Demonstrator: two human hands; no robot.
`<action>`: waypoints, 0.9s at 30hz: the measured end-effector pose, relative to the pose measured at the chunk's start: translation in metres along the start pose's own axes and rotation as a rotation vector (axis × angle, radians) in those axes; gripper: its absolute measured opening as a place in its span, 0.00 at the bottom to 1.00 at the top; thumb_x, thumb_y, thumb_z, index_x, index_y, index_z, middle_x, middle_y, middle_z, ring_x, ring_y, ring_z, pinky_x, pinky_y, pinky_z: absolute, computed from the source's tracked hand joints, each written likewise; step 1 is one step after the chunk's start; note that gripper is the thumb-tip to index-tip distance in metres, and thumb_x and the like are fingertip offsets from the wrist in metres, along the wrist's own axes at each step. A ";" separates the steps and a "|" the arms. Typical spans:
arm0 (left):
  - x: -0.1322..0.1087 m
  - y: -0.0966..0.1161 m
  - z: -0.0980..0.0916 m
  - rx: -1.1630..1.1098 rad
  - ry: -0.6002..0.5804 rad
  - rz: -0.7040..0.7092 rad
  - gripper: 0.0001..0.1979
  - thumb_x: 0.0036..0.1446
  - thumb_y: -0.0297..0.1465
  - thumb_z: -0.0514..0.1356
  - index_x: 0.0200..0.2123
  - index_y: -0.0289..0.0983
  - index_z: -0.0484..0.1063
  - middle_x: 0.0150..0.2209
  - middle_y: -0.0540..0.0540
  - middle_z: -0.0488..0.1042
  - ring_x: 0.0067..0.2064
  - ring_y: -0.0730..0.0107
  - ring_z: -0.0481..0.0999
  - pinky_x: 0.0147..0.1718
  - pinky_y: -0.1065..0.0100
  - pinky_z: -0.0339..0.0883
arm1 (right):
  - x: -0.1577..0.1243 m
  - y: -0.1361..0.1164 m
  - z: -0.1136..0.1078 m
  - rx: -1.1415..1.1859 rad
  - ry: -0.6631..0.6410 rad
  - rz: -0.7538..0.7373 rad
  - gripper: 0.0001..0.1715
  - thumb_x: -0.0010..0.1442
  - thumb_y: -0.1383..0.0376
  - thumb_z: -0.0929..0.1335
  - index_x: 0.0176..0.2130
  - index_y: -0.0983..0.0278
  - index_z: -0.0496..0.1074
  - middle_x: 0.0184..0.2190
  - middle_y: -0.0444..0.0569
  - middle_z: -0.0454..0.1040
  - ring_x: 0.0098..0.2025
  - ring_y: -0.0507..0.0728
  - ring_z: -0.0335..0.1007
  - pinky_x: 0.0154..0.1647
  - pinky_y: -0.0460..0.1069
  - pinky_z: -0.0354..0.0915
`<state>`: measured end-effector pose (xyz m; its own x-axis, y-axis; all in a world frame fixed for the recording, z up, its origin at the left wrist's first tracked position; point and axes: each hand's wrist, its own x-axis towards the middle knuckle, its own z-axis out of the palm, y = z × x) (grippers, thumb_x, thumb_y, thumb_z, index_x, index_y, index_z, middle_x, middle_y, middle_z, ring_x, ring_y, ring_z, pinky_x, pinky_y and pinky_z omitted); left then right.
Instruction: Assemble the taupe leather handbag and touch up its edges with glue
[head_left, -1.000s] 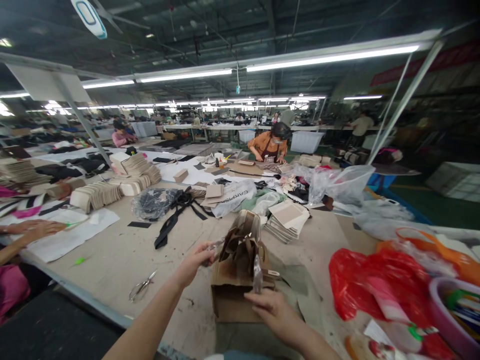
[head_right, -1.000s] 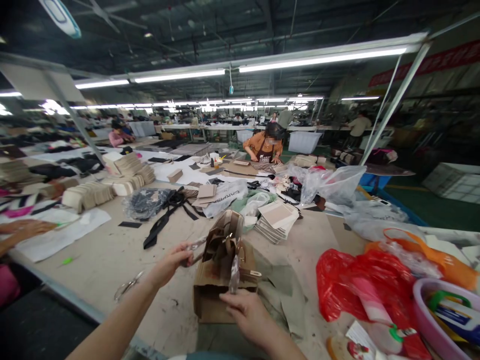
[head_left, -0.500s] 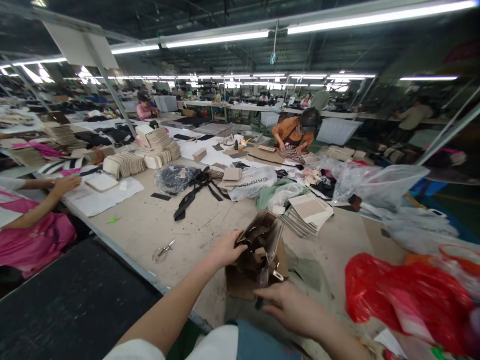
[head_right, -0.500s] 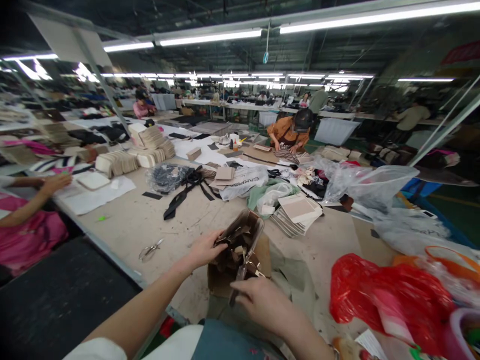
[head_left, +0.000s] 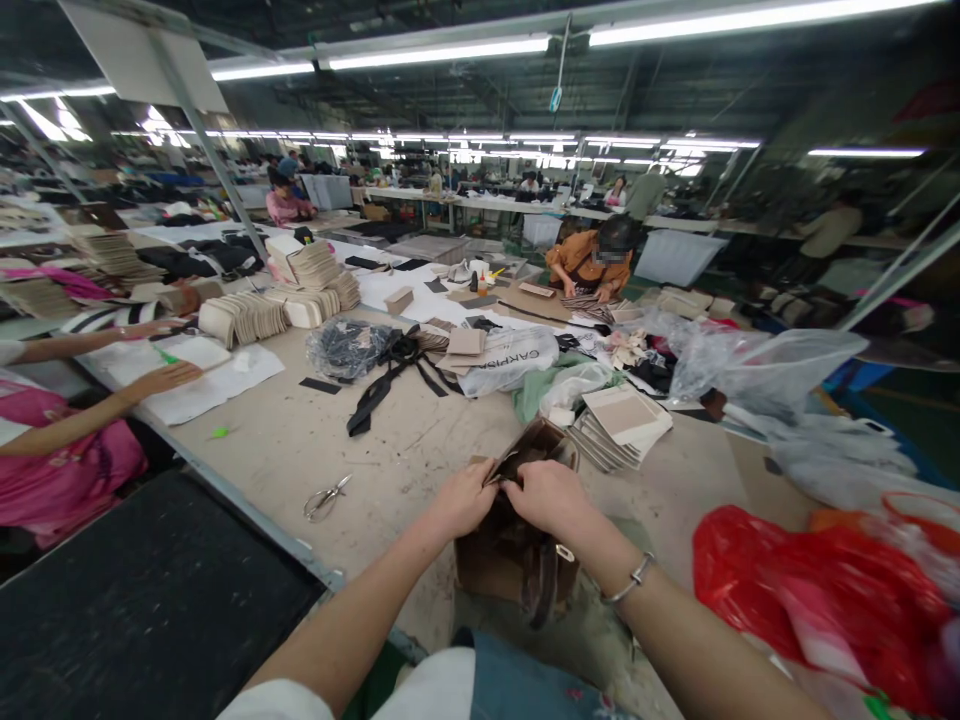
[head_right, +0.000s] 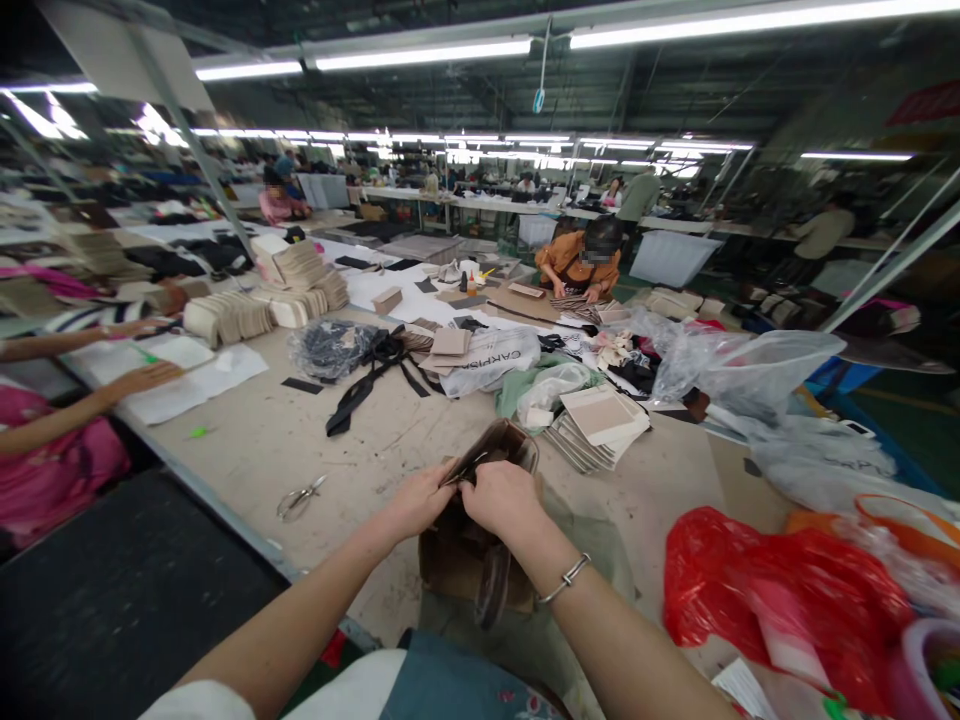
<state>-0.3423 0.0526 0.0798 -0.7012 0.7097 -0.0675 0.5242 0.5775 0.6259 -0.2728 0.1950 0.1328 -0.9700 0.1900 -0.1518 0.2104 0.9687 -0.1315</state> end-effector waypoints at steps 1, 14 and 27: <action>0.000 -0.001 -0.001 -0.006 -0.001 0.000 0.23 0.61 0.33 0.47 0.59 0.37 0.62 0.52 0.40 0.72 0.53 0.58 0.71 0.52 0.61 0.63 | 0.003 -0.001 0.003 -0.014 -0.010 0.006 0.21 0.61 0.57 0.61 0.37 0.66 0.76 0.37 0.58 0.78 0.42 0.63 0.74 0.41 0.52 0.65; 0.013 -0.006 0.003 -0.061 0.054 0.015 0.24 0.57 0.29 0.51 0.57 0.37 0.66 0.53 0.41 0.72 0.53 0.57 0.71 0.52 0.60 0.64 | 0.024 0.021 -0.009 -0.177 0.123 0.049 0.15 0.61 0.66 0.59 0.40 0.66 0.73 0.36 0.58 0.76 0.41 0.62 0.74 0.39 0.51 0.66; 0.010 0.002 -0.017 -0.200 -0.146 0.105 0.32 0.44 0.22 0.53 0.57 0.38 0.66 0.48 0.46 0.75 0.47 0.59 0.74 0.47 0.65 0.66 | 0.026 0.015 -0.026 -0.190 0.076 -0.069 0.18 0.61 0.75 0.58 0.40 0.69 0.74 0.41 0.61 0.74 0.46 0.62 0.69 0.42 0.51 0.63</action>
<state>-0.3563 0.0539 0.0941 -0.5630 0.8209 -0.0963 0.4748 0.4166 0.7752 -0.2982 0.2184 0.1519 -0.9892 0.1270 -0.0738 0.1235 0.9911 0.0495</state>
